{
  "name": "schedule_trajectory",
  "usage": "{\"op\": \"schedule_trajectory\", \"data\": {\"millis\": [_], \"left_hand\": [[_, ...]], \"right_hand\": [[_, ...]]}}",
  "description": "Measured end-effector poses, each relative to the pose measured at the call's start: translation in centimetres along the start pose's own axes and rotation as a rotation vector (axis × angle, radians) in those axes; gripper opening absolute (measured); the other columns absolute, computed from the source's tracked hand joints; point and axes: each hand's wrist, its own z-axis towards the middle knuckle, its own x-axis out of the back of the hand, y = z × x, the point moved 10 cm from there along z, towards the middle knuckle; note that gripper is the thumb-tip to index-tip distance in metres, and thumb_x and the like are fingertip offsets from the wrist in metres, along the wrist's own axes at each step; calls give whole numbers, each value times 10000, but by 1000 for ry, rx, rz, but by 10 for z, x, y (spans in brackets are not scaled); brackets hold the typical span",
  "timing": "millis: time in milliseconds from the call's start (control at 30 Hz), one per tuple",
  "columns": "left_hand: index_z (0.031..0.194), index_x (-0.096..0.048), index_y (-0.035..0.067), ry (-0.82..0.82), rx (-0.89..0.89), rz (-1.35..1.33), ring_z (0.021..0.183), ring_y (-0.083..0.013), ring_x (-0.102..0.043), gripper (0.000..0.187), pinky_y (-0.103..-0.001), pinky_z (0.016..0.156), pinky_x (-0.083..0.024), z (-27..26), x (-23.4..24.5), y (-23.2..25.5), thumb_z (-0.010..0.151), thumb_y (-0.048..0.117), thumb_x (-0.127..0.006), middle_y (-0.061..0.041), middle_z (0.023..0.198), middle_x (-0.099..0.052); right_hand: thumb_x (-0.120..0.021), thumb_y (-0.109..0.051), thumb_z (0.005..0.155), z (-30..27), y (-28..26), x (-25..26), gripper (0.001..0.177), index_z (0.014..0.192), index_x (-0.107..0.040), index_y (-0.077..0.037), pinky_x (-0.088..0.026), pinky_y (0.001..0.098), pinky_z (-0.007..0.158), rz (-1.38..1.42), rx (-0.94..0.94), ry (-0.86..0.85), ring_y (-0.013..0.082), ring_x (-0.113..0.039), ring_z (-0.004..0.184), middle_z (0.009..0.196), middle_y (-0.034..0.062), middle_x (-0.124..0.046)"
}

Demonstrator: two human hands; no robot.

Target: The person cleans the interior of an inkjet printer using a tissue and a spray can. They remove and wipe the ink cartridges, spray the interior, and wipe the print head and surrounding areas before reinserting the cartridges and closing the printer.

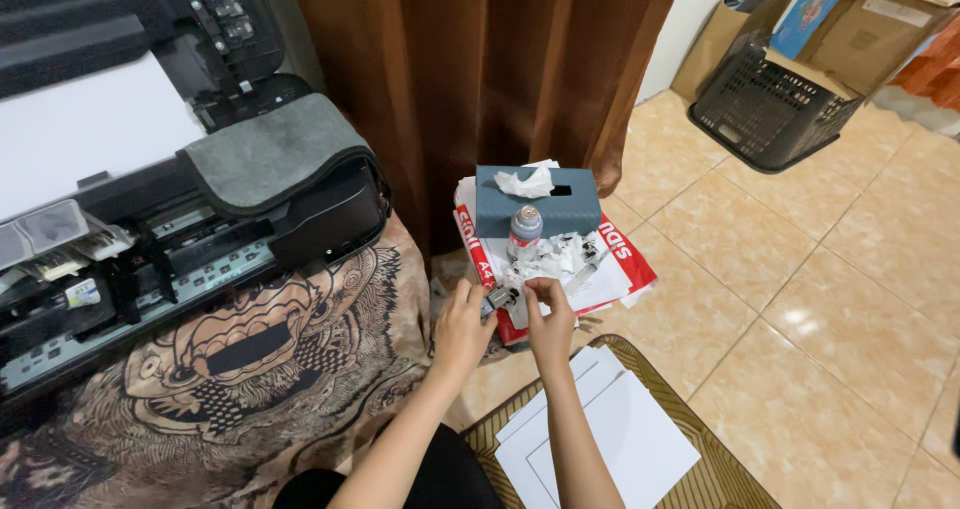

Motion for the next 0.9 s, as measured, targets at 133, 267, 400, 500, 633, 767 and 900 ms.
{"op": "schedule_trajectory", "data": {"millis": [133,267,400,500,633,767,900], "left_hand": [[1073,-618,31,-13,-9,25,1027,-373,-619,402,-467,864,-512,1,-12,-2,733,96,-823,-150,1057,-574],[1097,-622,23,-13,-43,40,1034,-372,-613,408,-469,881,-506,1,-16,0,743,93,-813,-154,1064,-568],[1116,-621,10,-2,-99,70,1040,-371,-601,406,-471,889,-500,1,-13,6,755,79,-794,-158,1067,-557],[1128,-629,15,17,-120,68,1051,-364,-598,397,-469,894,-501,1,-9,9,762,59,-775,-152,1068,-555],[1110,-634,26,29,-158,67,1061,-354,-601,368,-463,908,-503,1,-7,13,768,48,-767,-139,1066,-559],[1112,-636,16,35,-169,50,1055,-359,-601,384,-463,895,-505,0,-5,15,754,42,-774,-145,1065,-557],[1120,-640,14,35,-137,28,1036,-349,-610,394,-459,877,-511,0,-3,12,752,41,-780,-142,1050,-557]], "right_hand": [[-707,-60,936,-2,7,-8,102,1015,-665,-11,-539,275,758,38,-49,-77,117,-686,825,883,56,-744],[-738,-58,901,-1,5,-11,160,1049,-691,-19,-541,272,757,31,-42,-94,119,-685,813,876,57,-745],[-774,-63,852,2,-3,-10,169,1012,-736,-23,-536,280,743,-33,-14,-111,146,-679,781,862,65,-722],[-781,-69,827,3,-8,-8,126,941,-754,-23,-529,290,735,-68,13,-114,164,-664,780,891,66,-708],[-793,-74,797,6,-5,-9,117,891,-759,-14,-506,315,733,-117,14,-127,201,-602,780,896,75,-699],[-781,-92,812,10,2,-8,103,877,-750,-19,-501,315,754,-136,28,-120,196,-605,809,890,65,-707],[-780,-122,832,14,9,0,113,886,-751,-27,-490,316,749,-150,2,-76,198,-615,836,930,54,-716]]}}
